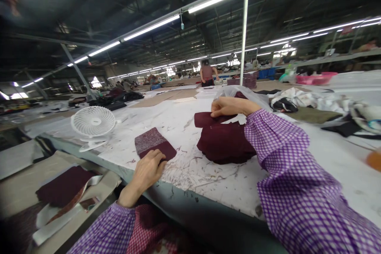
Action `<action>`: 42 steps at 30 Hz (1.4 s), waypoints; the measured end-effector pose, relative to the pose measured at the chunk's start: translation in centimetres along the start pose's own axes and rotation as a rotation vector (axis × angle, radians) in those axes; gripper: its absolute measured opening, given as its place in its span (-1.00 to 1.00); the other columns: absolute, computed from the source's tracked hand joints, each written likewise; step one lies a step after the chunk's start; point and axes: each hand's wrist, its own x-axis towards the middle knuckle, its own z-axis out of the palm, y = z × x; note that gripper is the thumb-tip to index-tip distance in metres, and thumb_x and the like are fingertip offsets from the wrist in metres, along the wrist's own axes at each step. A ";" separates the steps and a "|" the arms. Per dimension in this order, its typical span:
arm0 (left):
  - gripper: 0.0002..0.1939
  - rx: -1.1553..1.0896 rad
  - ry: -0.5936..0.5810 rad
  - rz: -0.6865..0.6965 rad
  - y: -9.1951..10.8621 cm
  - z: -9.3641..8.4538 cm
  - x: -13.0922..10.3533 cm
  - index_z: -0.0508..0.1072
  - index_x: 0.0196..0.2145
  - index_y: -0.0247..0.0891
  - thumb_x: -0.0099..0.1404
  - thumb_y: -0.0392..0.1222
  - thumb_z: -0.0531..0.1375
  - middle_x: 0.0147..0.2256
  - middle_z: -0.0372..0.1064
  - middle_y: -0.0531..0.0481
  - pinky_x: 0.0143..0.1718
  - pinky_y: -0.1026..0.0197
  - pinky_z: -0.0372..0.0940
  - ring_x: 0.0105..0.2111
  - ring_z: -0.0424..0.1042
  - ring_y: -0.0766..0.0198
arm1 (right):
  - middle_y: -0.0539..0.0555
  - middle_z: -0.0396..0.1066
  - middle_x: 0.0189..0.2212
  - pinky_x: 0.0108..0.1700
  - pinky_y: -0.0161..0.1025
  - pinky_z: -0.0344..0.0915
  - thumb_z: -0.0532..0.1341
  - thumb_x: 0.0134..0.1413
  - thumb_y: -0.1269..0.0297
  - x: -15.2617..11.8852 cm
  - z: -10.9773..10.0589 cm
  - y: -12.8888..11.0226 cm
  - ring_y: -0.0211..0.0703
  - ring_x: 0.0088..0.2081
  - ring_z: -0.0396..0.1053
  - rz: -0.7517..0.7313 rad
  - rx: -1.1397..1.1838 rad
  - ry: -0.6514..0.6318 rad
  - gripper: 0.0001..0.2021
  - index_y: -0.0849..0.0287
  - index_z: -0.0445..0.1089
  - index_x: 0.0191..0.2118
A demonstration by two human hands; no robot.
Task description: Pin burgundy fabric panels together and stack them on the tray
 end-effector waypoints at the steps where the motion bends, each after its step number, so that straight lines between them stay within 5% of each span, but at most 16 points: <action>1: -0.84 0.036 -0.005 -0.003 0.2 0.0 0.2 0.43 -0.33 -0.27 0.29 -0.28 0.05 -0.30 0.39 -0.11 -0.17 0.11 0.26 -0.23 0.36 0.13 | -0.01 0.27 -0.55 -0.49 -0.33 0.01 0.18 0.11 0.18 0.1 0.1 0.8 -0.37 -0.55 0.11 0.053 -0.006 -0.003 -0.80 0.24 0.35 -0.34; 5: -0.80 0.117 -0.008 -0.032 0.4 0.1 0.6 0.39 -0.40 -0.25 0.29 -0.35 0.00 -0.34 0.39 -0.10 -0.22 0.14 0.24 -0.26 0.37 0.15 | 0.05 0.37 -0.46 -0.42 -0.32 0.07 0.13 0.13 0.25 1.1 1.3 2.7 -0.37 -0.49 0.21 0.164 -0.072 -0.013 -0.78 0.33 0.41 -0.26; 10: -0.87 0.064 -0.002 -0.067 0.5 -0.1 0.7 0.38 -0.31 -0.25 0.27 -0.16 0.09 -0.27 0.39 -0.12 -0.23 0.12 0.25 -0.21 0.36 0.08 | 0.12 0.44 -0.37 -0.36 -0.27 0.21 0.28 -0.06 0.29 2.5 2.9 4.2 -0.15 -0.36 0.35 0.249 -0.209 -0.013 -0.84 0.28 0.45 -0.35; 15: -0.83 0.163 -0.053 -0.033 1.5 -0.1 1.4 0.41 -0.36 -0.30 0.26 -0.30 0.02 -0.29 0.41 -0.19 -0.28 0.12 0.26 -0.21 0.38 0.05 | 0.13 0.45 -0.23 -0.29 -0.23 0.27 0.36 -0.19 0.16 3.0 4.3 5.5 -0.04 -0.23 0.39 0.303 -0.282 -0.137 -0.63 0.23 0.47 -0.21; 19: -0.79 0.112 -0.006 -0.085 1.0 0.3 1.7 0.44 -0.41 -0.27 0.21 -0.35 0.01 -0.34 0.44 -0.15 -0.35 0.19 0.25 -0.26 0.42 0.11 | 0.19 0.40 -0.04 -0.13 -0.16 0.29 0.37 -0.21 0.11 2.8 3.8 6.2 0.10 -0.03 0.35 0.302 -0.337 -0.102 -0.46 0.18 0.43 -0.03; 22: -0.80 -0.140 0.059 -0.258 -0.5 0.6 1.6 0.49 -0.45 -0.21 0.17 -0.28 0.06 -0.38 0.48 -0.07 -0.35 0.20 0.24 -0.32 0.44 0.15 | 0.21 0.35 0.05 -0.01 -0.16 0.26 0.29 -0.02 0.15 2.5 2.6 5.9 0.08 0.05 0.31 0.260 -0.302 -0.027 -0.50 0.20 0.38 0.06; 28: -0.83 -1.047 0.089 -0.684 -3.6 1.3 1.4 0.52 -0.55 -0.29 -0.07 -0.13 0.23 -0.59 0.42 0.01 -0.48 0.27 0.22 -0.55 0.37 0.28 | 0.18 0.43 -0.03 -0.03 -0.24 0.28 0.10 0.18 0.28 3.1 3.0 0.5 -0.11 -0.06 0.40 -0.102 -0.053 0.234 -0.64 0.27 0.37 0.06; 34: -0.80 -1.207 0.148 -0.735 -3.8 1.6 1.4 0.50 -0.59 -0.34 -0.16 -0.12 0.26 -0.60 0.40 0.04 -0.49 0.33 0.22 -0.59 0.35 0.37 | 0.10 0.50 -0.15 -0.07 -0.31 0.26 0.09 0.17 0.39 6.1 9.7 -7.8 -0.20 -0.14 0.43 -0.594 -0.105 0.047 -0.73 0.23 0.48 -0.09; 37: -0.81 -1.256 0.171 -0.736 -3.5 1.7 1.2 0.47 -0.60 -0.34 -0.16 -0.13 0.27 -0.63 0.36 0.07 -0.54 0.36 0.16 -0.61 0.31 0.40 | 0.14 0.52 -0.23 -0.11 -0.26 0.26 0.09 0.19 0.37 7.9 13.7 -10.0 -0.15 -0.20 0.44 -0.630 -0.258 -0.007 -0.77 0.27 0.50 -0.23; 42: -0.82 -1.356 0.287 -0.803 -3.6 1.7 1.0 0.42 -0.57 -0.33 -0.12 -0.16 0.28 -0.66 0.30 0.13 -0.61 0.39 0.10 -0.65 0.22 0.45 | 0.30 0.45 -0.17 0.02 -0.10 0.19 0.04 0.26 0.26 9.6 18.5 -10.1 -0.04 -0.12 0.38 -0.608 -0.433 0.109 -0.68 0.40 0.45 -0.15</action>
